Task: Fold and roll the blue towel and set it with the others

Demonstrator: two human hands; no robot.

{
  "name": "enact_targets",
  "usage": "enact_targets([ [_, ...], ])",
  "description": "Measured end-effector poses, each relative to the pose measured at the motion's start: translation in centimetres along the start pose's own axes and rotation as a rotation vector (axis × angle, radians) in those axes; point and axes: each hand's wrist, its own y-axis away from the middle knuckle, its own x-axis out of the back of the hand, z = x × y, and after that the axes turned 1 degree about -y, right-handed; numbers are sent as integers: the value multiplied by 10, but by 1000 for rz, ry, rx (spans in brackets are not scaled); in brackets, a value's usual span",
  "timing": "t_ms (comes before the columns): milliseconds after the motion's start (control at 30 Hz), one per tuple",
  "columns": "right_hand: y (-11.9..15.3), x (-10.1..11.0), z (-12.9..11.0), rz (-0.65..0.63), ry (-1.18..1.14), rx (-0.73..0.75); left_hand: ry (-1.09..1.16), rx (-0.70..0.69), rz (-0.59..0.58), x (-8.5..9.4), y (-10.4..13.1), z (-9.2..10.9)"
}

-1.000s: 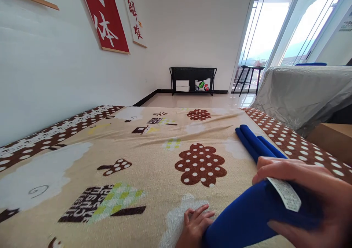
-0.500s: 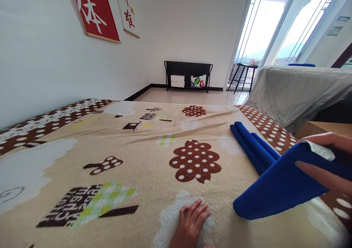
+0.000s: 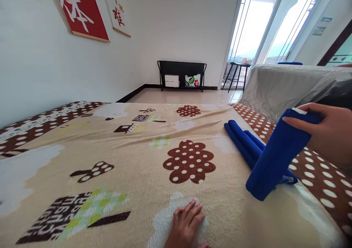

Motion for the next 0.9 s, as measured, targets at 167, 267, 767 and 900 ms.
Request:
enact_targets([
  [167, -54, -4, 3, 459, -24, 35, -3, 108, 11, 4, -3, 7],
  [267, -47, -35, 31, 572, 4, -73, 3, 98, 18, 5, -2, 7],
  [767, 160, -185, 164, -143, 130, -359, -9, 1, -18, 18, -11, -2],
  [900, 148, -171, 166, -243, 58, -339, -19, -57, -21, 22, -13, -3],
])
